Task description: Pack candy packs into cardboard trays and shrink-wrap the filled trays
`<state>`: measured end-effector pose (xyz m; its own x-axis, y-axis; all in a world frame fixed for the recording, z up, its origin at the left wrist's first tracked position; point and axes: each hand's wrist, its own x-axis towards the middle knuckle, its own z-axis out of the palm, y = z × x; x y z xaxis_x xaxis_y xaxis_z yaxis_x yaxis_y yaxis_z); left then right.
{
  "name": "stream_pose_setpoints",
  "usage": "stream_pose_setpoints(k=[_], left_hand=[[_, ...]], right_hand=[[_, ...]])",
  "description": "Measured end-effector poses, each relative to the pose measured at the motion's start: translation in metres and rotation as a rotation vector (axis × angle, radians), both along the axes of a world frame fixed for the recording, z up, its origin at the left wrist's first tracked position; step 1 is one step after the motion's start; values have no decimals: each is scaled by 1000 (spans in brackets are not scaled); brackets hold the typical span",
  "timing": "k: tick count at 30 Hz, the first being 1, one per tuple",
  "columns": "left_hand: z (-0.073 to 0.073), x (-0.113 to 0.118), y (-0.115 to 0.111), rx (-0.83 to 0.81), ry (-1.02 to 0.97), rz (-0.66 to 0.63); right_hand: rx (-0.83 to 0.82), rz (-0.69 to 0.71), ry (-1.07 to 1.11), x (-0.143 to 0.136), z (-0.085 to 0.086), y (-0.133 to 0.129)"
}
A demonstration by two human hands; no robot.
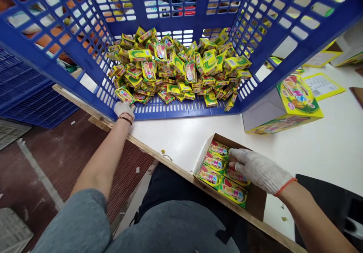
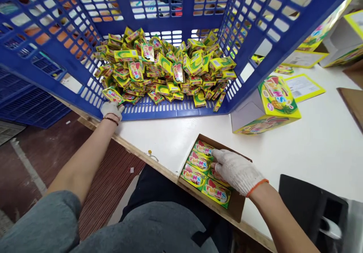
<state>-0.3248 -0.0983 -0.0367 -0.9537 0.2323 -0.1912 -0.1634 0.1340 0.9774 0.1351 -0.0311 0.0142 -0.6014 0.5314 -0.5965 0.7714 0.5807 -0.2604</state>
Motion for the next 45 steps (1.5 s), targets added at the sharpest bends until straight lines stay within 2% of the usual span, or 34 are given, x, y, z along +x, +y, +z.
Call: stream_pose_setpoints(k=[2,4,7,9,10,11,13,15,18,20,22,24,27,32,35,39,41,43,45], left_hand=[[8,9,2,-12,75,-10],[16,33,1,-44,213,-174],[30,100,-6,-96,468,-648],[42,154,-11,-146,761,-1062],[49,180,-12,-114,867,-1232],[54,204,-12,-74,943,-1368],[60,243,-8,0,1000,-1507],[58,268,-2,15,995,-1507],[47,289,4,-94,1041,-1434],[37,301,1,-236,1121,-1546],[28,316,-6,-359,1199,-1764],[19,329,-14,-431,1262,-1912],[8,340,-23,-507,1289,-1966],[0,337,-26,-538,1280,-1971],[3,336,-26,-543,1288,-1981],[12,339,-19,-553,1294,-1980],[13,345,-8,-505,1331,-1964],[9,354,6,-414,1385,-1954],[2,365,21,-368,1417,-1982]], right_hand=[[42,14,50,-1,3,-2],[143,38,178,-3,10,-7],[377,105,397,-15,37,-16],[515,149,430,-28,59,-21],[548,180,402,-33,69,-23],[561,210,354,-37,77,-24],[542,247,231,-36,87,-23],[506,223,110,-24,86,-17],[454,151,-42,2,68,-1],[428,154,-120,13,50,11],[413,179,-178,16,31,18],[414,193,-208,13,14,19],[446,185,-206,9,-7,11],[471,171,-193,15,-33,-4],[405,159,-219,19,-35,-5],[276,169,-66,34,-18,11],[344,67,26,46,-8,22],[447,-94,33,56,-1,32],[417,-181,-22,59,0,37]])
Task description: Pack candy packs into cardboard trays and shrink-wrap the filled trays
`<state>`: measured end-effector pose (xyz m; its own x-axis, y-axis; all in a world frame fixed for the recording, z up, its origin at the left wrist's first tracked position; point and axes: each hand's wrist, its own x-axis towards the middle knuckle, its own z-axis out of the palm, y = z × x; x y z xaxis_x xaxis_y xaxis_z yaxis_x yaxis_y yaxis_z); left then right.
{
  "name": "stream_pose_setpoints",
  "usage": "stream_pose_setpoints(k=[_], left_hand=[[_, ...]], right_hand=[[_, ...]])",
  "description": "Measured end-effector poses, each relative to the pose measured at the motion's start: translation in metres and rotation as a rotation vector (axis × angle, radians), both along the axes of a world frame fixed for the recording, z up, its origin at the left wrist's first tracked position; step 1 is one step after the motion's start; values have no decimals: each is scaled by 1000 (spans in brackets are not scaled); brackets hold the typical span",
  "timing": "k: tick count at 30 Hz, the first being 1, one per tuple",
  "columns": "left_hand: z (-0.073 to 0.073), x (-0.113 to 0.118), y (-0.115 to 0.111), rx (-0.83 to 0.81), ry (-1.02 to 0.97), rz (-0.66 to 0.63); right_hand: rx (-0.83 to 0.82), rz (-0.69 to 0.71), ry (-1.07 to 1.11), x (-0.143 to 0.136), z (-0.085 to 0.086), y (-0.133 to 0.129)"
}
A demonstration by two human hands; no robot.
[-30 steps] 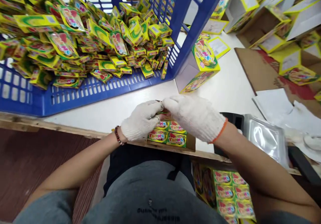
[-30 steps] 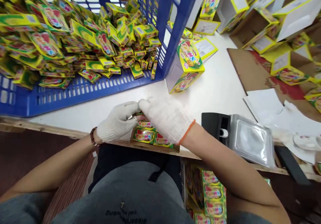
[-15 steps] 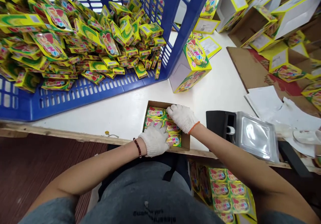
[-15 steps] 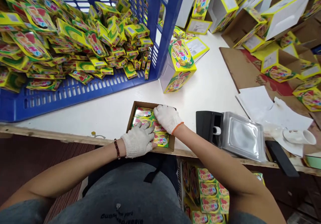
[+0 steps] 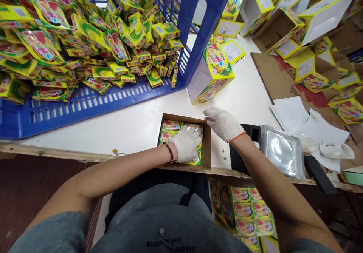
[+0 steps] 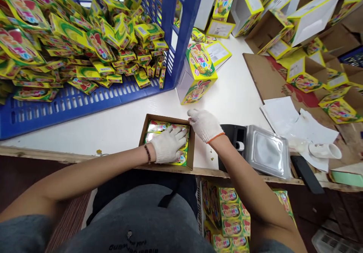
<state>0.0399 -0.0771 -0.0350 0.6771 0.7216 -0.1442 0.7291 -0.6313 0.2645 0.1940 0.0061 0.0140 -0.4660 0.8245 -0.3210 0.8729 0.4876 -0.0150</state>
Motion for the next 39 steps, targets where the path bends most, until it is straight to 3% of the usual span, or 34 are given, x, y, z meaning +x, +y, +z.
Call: stream_pose_setpoints(k=[5,7,10,13,16,20,23,27,32,34,36,39], left_hand=[[-15,11,18,-77,90,-42],[-12,7,20,-143,51,-64],[1,-12,30,-260,-159,-67],[15,-47,58,-126,-302,184],[19,-92,103,77,-224,521],[4,-137,158,176,-90,766],[-11,-150,174,176,-24,814],[-6,-158,168,197,-61,802],[29,-167,143,320,-185,879],[43,-161,122,354,-256,904],[54,-148,92,305,-476,853],[60,-124,40,80,-918,679]], right_hand=[[-157,12,-147,-14,-5,-4],[-154,13,-168,-19,-6,-7],[-177,26,-142,-18,-8,-8],[-188,21,-96,-16,-10,-5],[-210,20,-94,-20,-9,1],[-220,14,-128,-30,-6,10],[-250,16,-96,-28,-7,16],[-237,6,94,-11,-9,19],[86,36,566,-8,-2,9],[170,64,734,-20,6,3],[184,39,860,-34,16,-2],[-10,15,915,-49,27,-13]])
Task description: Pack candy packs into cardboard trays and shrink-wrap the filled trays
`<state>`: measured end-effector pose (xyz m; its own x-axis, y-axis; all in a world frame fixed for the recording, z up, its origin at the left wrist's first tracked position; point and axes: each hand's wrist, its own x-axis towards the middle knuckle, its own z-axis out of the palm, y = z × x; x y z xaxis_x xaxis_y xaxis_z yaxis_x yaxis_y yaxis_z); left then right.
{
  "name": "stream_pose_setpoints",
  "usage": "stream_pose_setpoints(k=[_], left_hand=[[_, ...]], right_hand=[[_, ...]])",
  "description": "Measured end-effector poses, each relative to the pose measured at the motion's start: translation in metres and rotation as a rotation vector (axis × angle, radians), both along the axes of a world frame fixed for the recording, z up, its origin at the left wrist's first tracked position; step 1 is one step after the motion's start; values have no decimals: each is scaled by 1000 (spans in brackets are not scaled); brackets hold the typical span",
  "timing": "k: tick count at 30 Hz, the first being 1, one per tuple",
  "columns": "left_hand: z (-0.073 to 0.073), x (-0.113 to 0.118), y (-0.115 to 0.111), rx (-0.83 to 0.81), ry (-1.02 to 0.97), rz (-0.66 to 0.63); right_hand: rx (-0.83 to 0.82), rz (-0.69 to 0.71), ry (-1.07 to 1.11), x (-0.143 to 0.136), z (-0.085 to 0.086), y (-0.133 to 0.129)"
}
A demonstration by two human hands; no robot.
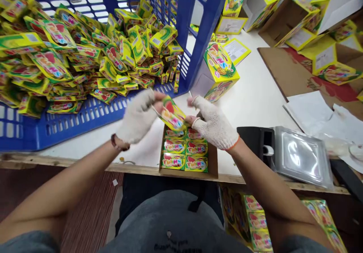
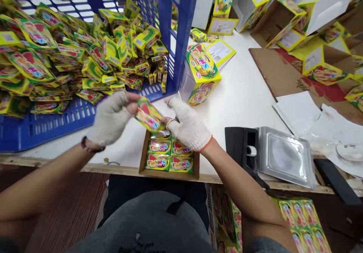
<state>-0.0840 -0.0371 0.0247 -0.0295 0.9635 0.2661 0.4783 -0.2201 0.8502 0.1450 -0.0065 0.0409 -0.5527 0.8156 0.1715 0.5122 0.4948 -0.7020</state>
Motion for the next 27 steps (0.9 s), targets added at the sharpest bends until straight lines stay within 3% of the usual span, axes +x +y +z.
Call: stream_pose_setpoints(k=[3,6,10,14,20,23,27], left_hand=[[-12,14,-36,-143,-142,-117],[-35,13,-47,-306,-240,-66],[-56,9,-48,-202,-97,30],[-60,3,-45,-56,100,56],[-64,-1,-39,-179,166,32],[-69,7,-46,-237,154,-24],[-75,9,-54,-265,107,-37]], right_hand=[[-211,143,-100,-2,-2,-16],[-343,151,-167,0,-19,-36],[-447,160,-264,-5,-46,-58],[-506,70,-353,-9,-60,-62],[-631,40,-680,-22,-73,-60],[-673,-49,-512,-32,-83,-73],[-927,-184,-67,-36,-94,-89]])
